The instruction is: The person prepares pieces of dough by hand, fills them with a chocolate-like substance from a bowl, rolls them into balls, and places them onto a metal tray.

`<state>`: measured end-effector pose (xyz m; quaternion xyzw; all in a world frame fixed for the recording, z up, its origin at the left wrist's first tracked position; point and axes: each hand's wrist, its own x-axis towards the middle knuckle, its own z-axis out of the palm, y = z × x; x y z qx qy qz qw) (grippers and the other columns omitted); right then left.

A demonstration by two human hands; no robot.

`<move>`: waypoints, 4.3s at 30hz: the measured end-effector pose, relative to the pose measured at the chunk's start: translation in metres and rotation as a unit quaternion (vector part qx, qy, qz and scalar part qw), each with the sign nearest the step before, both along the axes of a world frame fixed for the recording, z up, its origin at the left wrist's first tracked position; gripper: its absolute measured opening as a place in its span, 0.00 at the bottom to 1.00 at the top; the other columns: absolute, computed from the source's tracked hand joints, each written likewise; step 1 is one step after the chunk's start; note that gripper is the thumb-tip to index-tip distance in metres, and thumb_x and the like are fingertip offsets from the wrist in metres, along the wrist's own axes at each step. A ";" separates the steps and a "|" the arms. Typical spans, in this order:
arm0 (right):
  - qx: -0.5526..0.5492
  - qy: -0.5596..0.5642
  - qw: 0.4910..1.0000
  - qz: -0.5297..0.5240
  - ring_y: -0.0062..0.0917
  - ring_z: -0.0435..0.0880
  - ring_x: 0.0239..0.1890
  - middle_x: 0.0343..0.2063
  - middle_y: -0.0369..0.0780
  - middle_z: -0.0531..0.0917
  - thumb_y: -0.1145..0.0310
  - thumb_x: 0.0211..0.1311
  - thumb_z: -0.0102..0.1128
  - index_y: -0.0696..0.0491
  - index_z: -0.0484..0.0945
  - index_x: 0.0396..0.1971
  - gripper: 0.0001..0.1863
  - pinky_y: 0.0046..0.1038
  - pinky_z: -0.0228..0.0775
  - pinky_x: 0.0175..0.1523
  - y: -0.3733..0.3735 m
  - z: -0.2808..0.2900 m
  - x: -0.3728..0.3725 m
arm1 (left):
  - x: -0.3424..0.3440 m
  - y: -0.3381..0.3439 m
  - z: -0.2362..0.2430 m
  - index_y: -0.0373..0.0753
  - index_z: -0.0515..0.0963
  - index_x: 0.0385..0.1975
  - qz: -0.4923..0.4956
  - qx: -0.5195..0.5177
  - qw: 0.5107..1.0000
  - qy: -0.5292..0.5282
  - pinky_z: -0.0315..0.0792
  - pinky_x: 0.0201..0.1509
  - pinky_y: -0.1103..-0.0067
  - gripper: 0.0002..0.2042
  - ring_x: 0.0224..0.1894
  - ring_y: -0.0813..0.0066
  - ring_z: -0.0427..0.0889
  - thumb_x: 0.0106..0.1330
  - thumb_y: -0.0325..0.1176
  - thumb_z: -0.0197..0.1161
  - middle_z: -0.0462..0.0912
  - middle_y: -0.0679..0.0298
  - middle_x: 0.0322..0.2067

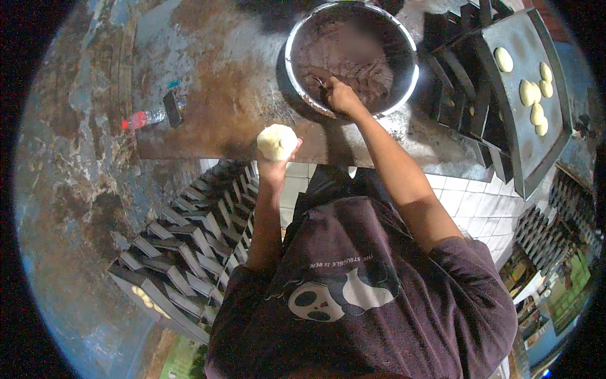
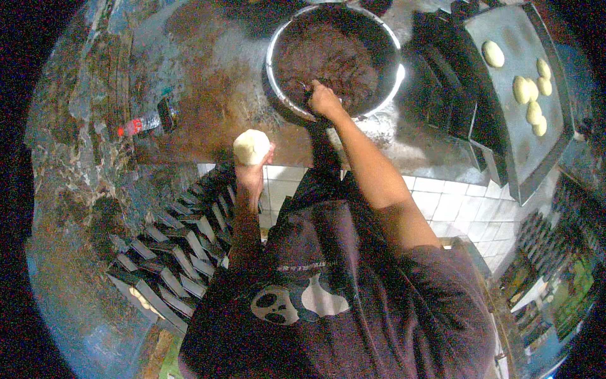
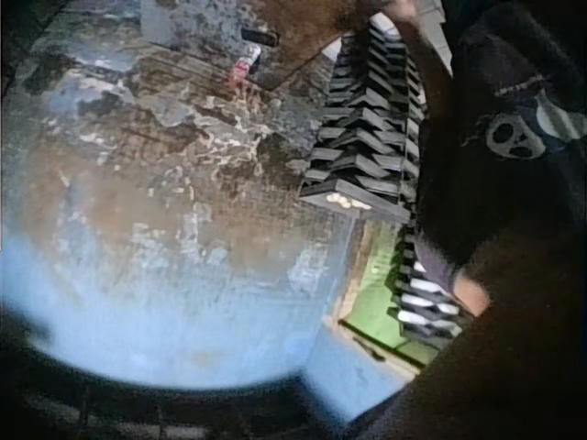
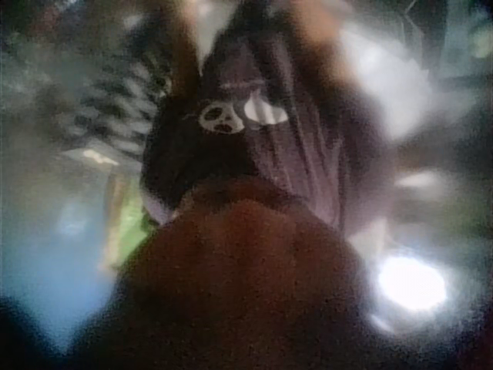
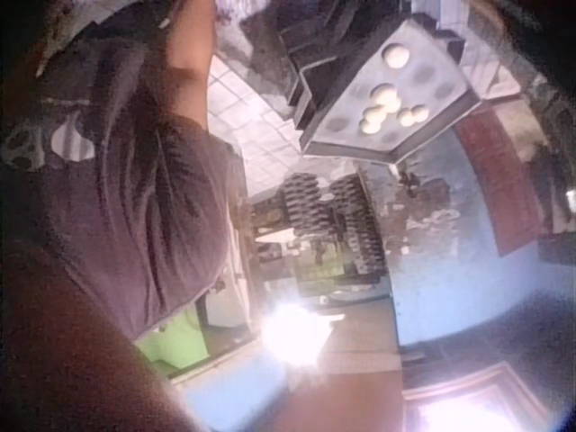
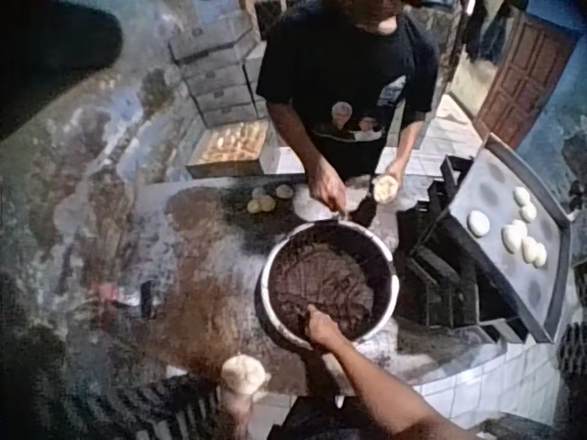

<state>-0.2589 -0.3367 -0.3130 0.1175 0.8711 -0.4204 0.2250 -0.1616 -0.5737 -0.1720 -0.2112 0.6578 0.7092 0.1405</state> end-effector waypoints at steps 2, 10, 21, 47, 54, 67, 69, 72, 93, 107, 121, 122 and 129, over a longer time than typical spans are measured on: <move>-0.031 -0.022 0.999 0.010 0.52 0.82 0.56 0.50 0.57 0.84 0.70 0.59 0.61 0.56 0.76 0.58 0.25 0.47 0.74 0.62 0.003 -0.014 -0.007 | -0.005 0.003 0.007 0.37 0.79 0.52 0.002 -0.063 0.998 -0.009 0.80 0.38 0.76 0.25 0.39 0.72 0.87 0.54 0.27 0.82 0.88 0.61 0.41; -0.294 -0.118 0.948 0.033 0.25 0.85 0.46 0.43 0.40 0.89 0.70 0.66 0.54 0.53 0.82 0.53 0.17 0.28 0.74 0.56 0.035 0.001 -0.012 | -0.041 -0.006 0.001 0.34 0.83 0.46 -0.136 -0.281 0.933 0.180 0.80 0.49 0.74 0.21 0.42 0.73 0.88 0.55 0.35 0.82 0.90 0.62 0.39; -0.103 0.294 0.940 0.137 0.43 0.81 0.50 0.45 0.46 0.81 0.77 0.61 0.61 0.50 0.79 0.57 0.22 0.40 0.73 0.59 0.027 0.220 0.060 | -0.080 0.043 0.051 0.37 0.82 0.45 -0.227 -0.207 0.927 0.215 0.80 0.49 0.73 0.21 0.41 0.73 0.88 0.54 0.34 0.82 0.90 0.60 0.39; -0.122 0.279 0.952 0.020 0.39 0.79 0.60 0.57 0.46 0.77 0.58 0.51 0.80 0.54 0.76 0.62 0.38 0.37 0.72 0.63 0.104 0.291 0.122 | -0.076 0.114 0.109 0.35 0.82 0.46 -0.429 -0.037 0.862 0.268 0.77 0.52 0.77 0.18 0.43 0.77 0.84 0.57 0.31 0.78 0.88 0.63 0.41; -0.067 0.319 0.941 0.089 0.25 0.84 0.39 0.38 0.39 0.83 0.63 0.52 0.81 0.57 0.84 0.45 0.23 0.28 0.77 0.45 0.090 0.345 0.091 | -0.087 0.121 0.148 0.36 0.79 0.52 -0.534 0.008 0.821 0.205 0.76 0.54 0.76 0.23 0.49 0.79 0.83 0.58 0.34 0.77 0.86 0.63 0.45; -0.007 0.433 0.892 0.131 0.44 0.79 0.55 0.50 0.49 0.77 0.60 0.51 0.79 0.54 0.75 0.62 0.37 0.42 0.75 0.59 0.067 0.391 0.094 | -0.057 0.116 0.160 0.35 0.79 0.49 -0.301 0.176 0.926 0.144 0.74 0.48 0.80 0.12 0.43 0.80 0.80 0.71 0.34 0.58 0.83 0.66 0.43; 0.029 0.423 0.885 0.194 0.45 0.78 0.55 0.49 0.49 0.78 0.59 0.51 0.79 0.54 0.77 0.60 0.36 0.43 0.73 0.61 0.067 0.394 0.086 | -0.056 0.116 0.154 0.35 0.79 0.47 -0.274 0.124 0.946 0.124 0.74 0.45 0.81 0.13 0.40 0.81 0.79 0.71 0.36 0.56 0.82 0.67 0.41; -0.041 0.388 0.910 0.142 0.37 0.83 0.41 0.39 0.45 0.80 0.60 0.54 0.77 0.56 0.82 0.48 0.24 0.35 0.78 0.48 0.077 0.389 0.079 | -0.061 0.112 0.172 0.38 0.76 0.52 -0.282 0.262 0.923 0.027 0.73 0.43 0.79 0.15 0.37 0.79 0.77 0.71 0.37 0.54 0.81 0.67 0.40; -0.221 0.380 0.886 -0.148 0.21 0.82 0.36 0.34 0.37 0.85 0.66 0.65 0.71 0.57 0.89 0.44 0.12 0.26 0.74 0.42 0.106 0.365 0.108 | -0.042 0.170 0.225 0.41 0.67 0.59 -0.251 0.297 0.915 0.110 0.70 0.31 0.86 0.18 0.33 0.86 0.75 0.74 0.37 0.61 0.79 0.67 0.38; -0.416 0.476 0.704 -0.323 0.19 0.81 0.51 0.49 0.36 0.86 0.73 0.66 0.70 0.59 0.80 0.58 0.21 0.26 0.73 0.60 0.164 0.343 0.162 | 0.010 0.319 0.266 0.36 0.74 0.43 -0.303 0.321 0.841 0.314 0.77 0.58 0.74 0.15 0.43 0.78 0.84 0.57 0.21 0.68 0.83 0.63 0.37; -0.058 0.379 0.922 -0.062 0.32 0.88 0.47 0.47 0.43 0.87 0.68 0.55 0.78 0.56 0.83 0.55 0.26 0.30 0.81 0.48 0.345 0.429 0.211 | 0.003 0.420 0.194 0.40 0.65 0.56 -0.314 0.005 0.830 0.461 0.78 0.44 0.76 0.32 0.40 0.74 0.85 0.52 0.21 0.75 0.80 0.63 0.39; -0.072 0.358 0.930 -0.051 0.29 0.86 0.50 0.50 0.42 0.86 0.68 0.54 0.79 0.56 0.83 0.56 0.28 0.30 0.80 0.51 0.349 0.424 0.204 | 0.004 0.433 0.194 0.40 0.64 0.56 -0.340 0.029 0.832 0.437 0.79 0.44 0.74 0.32 0.41 0.68 0.87 0.53 0.25 0.77 0.82 0.60 0.37; -0.051 0.252 0.966 -0.020 0.22 0.83 0.51 0.49 0.37 0.85 0.69 0.56 0.77 0.53 0.85 0.54 0.24 0.30 0.79 0.56 0.426 0.371 0.158 | -0.022 0.489 0.165 0.42 0.60 0.62 -0.409 -0.159 0.786 0.435 0.72 0.61 0.57 0.41 0.58 0.45 0.81 0.53 0.46 0.79 0.85 0.50 0.45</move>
